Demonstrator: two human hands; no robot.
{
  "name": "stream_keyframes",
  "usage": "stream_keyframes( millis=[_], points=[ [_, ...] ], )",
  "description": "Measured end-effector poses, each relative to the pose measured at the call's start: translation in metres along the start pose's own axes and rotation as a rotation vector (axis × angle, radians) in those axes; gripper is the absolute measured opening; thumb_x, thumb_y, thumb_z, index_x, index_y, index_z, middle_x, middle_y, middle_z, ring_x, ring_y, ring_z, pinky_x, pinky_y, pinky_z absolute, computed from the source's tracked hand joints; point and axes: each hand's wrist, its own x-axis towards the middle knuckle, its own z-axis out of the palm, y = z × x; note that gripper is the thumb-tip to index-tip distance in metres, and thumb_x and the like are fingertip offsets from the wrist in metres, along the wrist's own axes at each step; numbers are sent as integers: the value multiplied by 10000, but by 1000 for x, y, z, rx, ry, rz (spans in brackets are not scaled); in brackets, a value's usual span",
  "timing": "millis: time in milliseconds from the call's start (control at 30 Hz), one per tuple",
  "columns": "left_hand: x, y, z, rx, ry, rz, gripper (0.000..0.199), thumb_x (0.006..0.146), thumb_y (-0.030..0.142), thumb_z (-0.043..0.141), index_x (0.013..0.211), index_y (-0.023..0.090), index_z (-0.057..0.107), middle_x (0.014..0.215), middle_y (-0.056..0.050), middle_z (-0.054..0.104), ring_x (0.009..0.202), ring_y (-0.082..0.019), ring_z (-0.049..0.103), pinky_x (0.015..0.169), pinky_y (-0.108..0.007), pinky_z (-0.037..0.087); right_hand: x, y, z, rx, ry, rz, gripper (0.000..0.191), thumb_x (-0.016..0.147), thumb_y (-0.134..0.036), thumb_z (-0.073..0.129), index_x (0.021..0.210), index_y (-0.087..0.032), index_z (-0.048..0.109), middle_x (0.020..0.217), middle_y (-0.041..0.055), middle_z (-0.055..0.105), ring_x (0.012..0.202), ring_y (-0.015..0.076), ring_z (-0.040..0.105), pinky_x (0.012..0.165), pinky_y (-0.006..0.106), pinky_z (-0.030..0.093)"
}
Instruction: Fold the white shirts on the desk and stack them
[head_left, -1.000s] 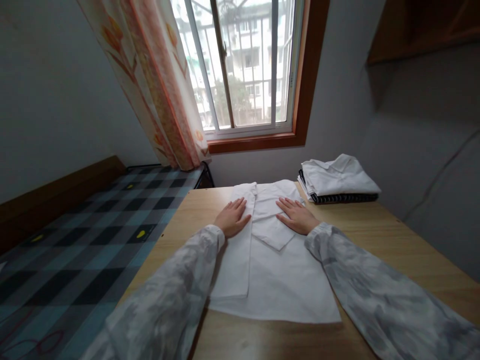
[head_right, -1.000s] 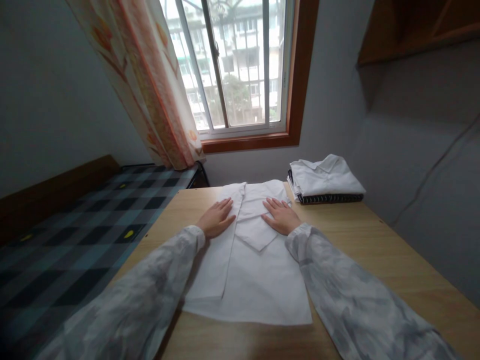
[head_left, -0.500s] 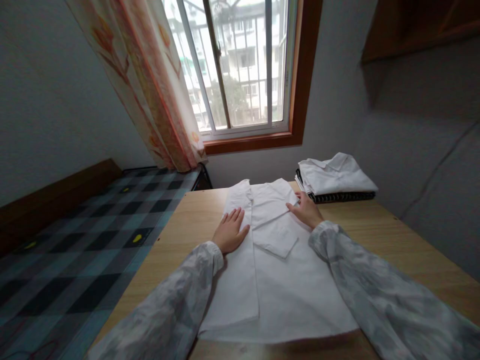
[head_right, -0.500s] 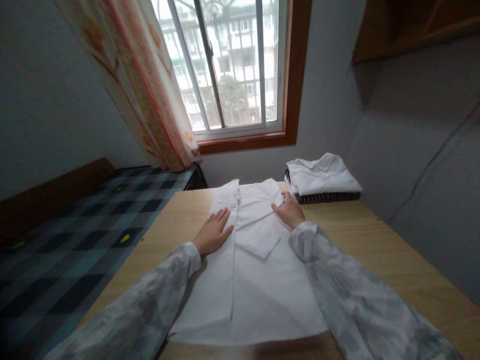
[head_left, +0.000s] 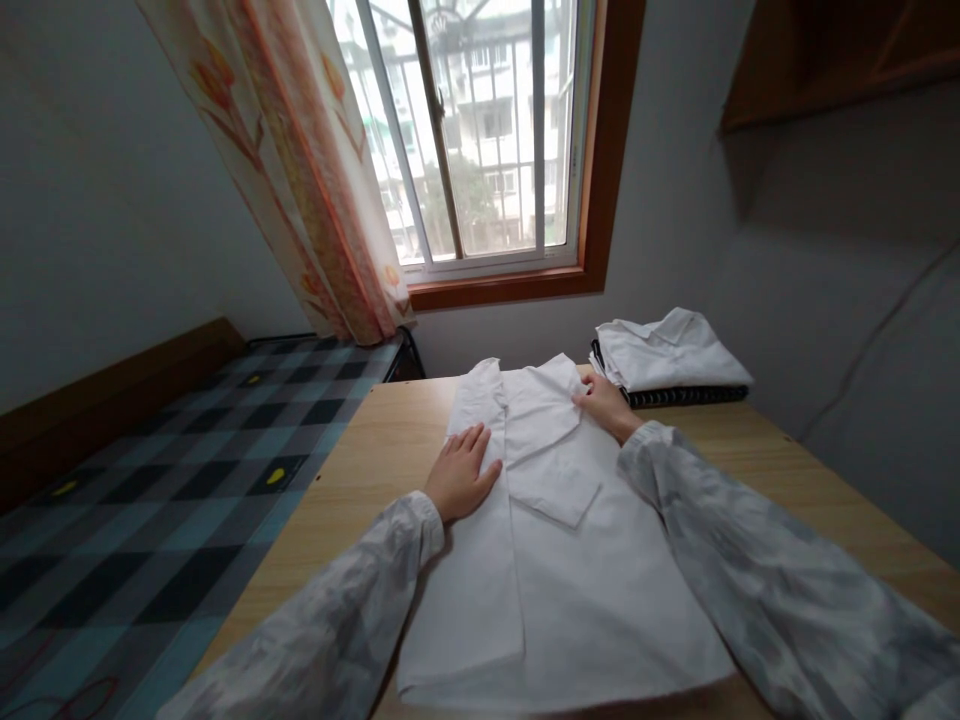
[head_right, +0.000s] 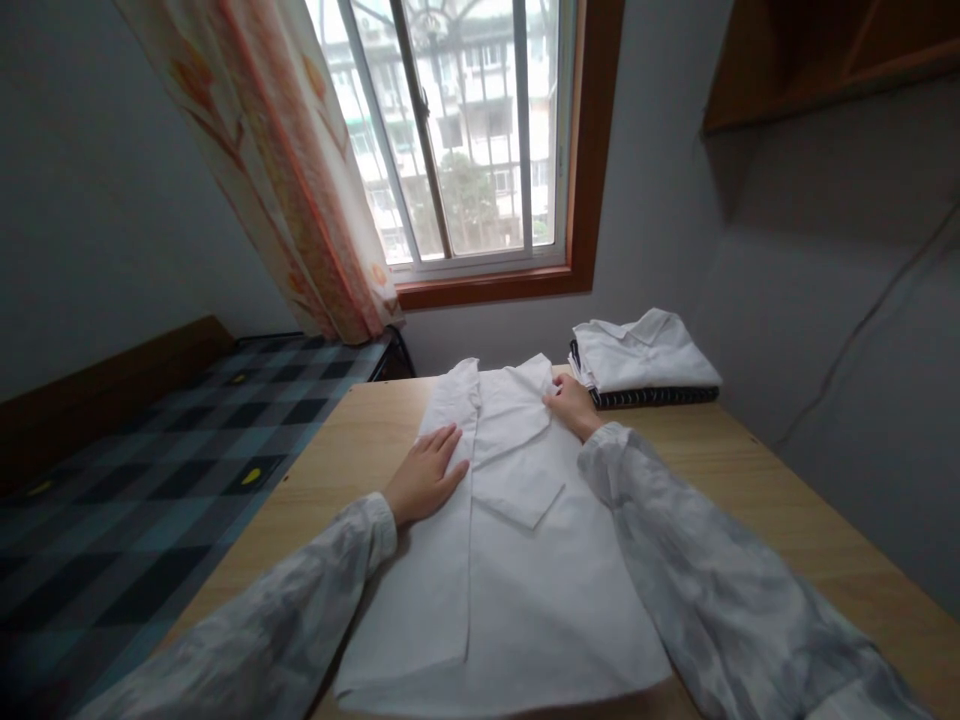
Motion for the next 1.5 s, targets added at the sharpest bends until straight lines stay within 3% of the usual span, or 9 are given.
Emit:
stream_keyframes(
  millis=[167, 333, 500, 600, 700, 900, 1167, 1300, 1500],
  points=[
    [-3, 7, -20, 30, -11, 33, 563, 1061, 508, 593, 1523, 191, 653, 1636, -179, 614, 1486, -381, 587, 1265, -520, 451, -18, -12, -5, 184, -153, 54, 385, 754, -203, 766, 1133, -146, 737, 877, 59, 759, 726, 197, 669, 643, 261, 504],
    [31, 9, -39, 62, -113, -7, 401, 1026, 545, 643, 1157, 192, 784, 1262, -176, 759, 1165, -368, 723, 1050, -479, 561, -22, -18, -11, 231, -260, 140, 275, 769, -154, 736, 1041, -120, 718, 719, 30, 683, 569, 179, 615, 519, 266, 486],
    [60, 16, -21, -171, -30, 117, 373, 927, 432, 761, 1228, 212, 782, 1404, -145, 735, 1259, -340, 681, 1091, -434, 532, -30, -34, -5, 402, -402, 65, 422, 942, -342, 720, 1329, -192, 641, 899, 51, 753, 615, 188, 724, 492, 230, 523],
    [69, 22, -7, -403, 32, 49, 361, 1010, 520, 652, 1077, 206, 817, 1161, -116, 801, 1093, -292, 716, 1005, -400, 544, -41, -43, 3, 625, -635, 39, 452, 1047, -489, 611, 1419, -235, 576, 1057, 92, 780, 761, 245, 815, 520, 269, 602],
    [72, 29, 0, -564, 42, -47, 603, 1107, 628, 435, 930, 199, 819, 921, -79, 793, 882, -241, 721, 848, -356, 537, -50, -47, 12, 733, -719, 70, 424, 1083, -453, 565, 1444, -231, 565, 1179, 125, 792, 868, 249, 827, 615, 314, 671],
    [62, 43, 10, -576, 83, -205, 395, 886, 604, 822, 872, 215, 756, 805, -18, 757, 755, -208, 684, 700, -311, 461, -40, -39, 21, 771, -677, 3, 431, 962, -255, 703, 1382, -212, 618, 1266, 139, 801, 981, 232, 807, 794, 335, 676],
    [84, 44, 16, -673, 105, -404, 361, 886, 464, 886, 1006, 218, 650, 884, -43, 781, 791, -220, 734, 713, -312, 521, -41, -12, 12, 120, -315, -561, 211, 915, -167, 642, 1079, -170, 774, 994, 54, 761, 859, 178, 658, 807, 284, 536],
    [98, 41, 25, -763, 72, -430, 415, 854, 402, 907, 1125, 200, 666, 857, -17, 769, 687, -176, 714, 655, -270, 523, -49, -3, 12, 55, -245, -649, 264, 931, -156, 623, 1160, -156, 754, 1067, 87, 747, 929, 204, 663, 897, 335, 555],
    [113, 26, 31, -818, 139, -356, 240, 847, 325, 861, 989, 190, 724, 818, -1, 729, 757, -169, 696, 704, -259, 536, -55, 11, 21, 69, -199, -790, 327, 951, -208, 650, 1272, -193, 715, 1282, 141, 749, 1240, 298, 675, 1155, 500, 514]
  ],
)
